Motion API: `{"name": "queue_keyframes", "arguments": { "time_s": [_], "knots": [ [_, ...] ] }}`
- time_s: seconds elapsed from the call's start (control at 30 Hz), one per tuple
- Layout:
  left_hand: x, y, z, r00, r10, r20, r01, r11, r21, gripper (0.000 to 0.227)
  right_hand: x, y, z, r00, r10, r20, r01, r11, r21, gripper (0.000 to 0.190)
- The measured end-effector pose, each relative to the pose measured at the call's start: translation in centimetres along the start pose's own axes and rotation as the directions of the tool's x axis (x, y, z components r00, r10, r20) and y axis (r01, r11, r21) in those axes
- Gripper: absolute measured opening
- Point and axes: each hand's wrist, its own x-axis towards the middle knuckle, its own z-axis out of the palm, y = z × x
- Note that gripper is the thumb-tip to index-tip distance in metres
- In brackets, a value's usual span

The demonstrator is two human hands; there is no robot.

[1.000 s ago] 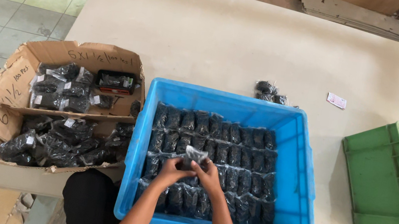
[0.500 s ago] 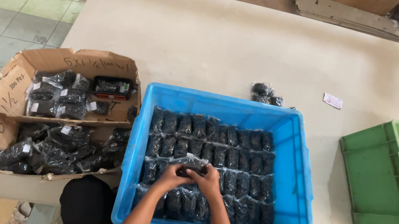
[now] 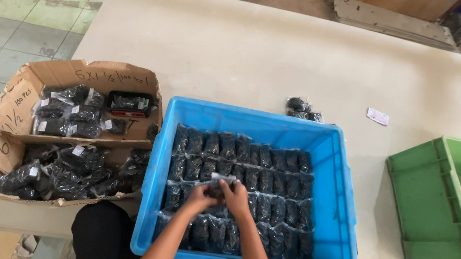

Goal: The person picks up small bags containing hardware from a blue crate, looks at the labels on the bags, and places them into a cardboard box.

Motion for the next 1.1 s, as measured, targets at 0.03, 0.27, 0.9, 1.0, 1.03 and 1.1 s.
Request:
{"name": "queue_keyframes", "arguments": {
  "time_s": [0.03,0.27,0.9,1.0,1.03,1.1],
  "knots": [
    [-0.4,1.1,0.1,1.0,0.004,0.001,-0.004,1.0,0.001,0.042,0.6,0.0,-0.1,1.0,-0.003,-0.003,0.003,1.0,0.001,0.04],
    [-3.4,7.8,-0.1,0.991,0.13,-0.034,-0.128,0.99,0.064,0.036,-0.2,-4.7,-2.3,0.986,-0.05,-0.159,0.07,0.99,0.123,0.031],
    [-5.7,7.5,-0.8,0.97,0.215,-0.117,-0.222,0.974,-0.051,0.024,-5.0,-7.7,-3.2,0.993,-0.12,-0.011,0.117,0.932,0.342,0.043],
    [-3.1,5.2,-0.5,0.967,0.181,-0.181,-0.194,0.979,-0.061,0.027,-5.8,-7.5,-3.1,0.984,-0.173,0.038,0.147,0.918,0.369,0.032],
    [-4.1,6.2,-0.6,0.967,0.181,-0.181,-0.194,0.979,-0.061,0.027,-7.4,-8.8,-3.8,0.984,-0.173,0.038,0.147,0.918,0.369,0.032],
    [-6.0,8.3,-0.9,0.974,0.146,-0.173,-0.167,0.979,-0.113,0.028,-10.6,-11.6,-5.2,0.97,-0.203,0.136,0.125,0.891,0.436,0.037]
  ]
}}
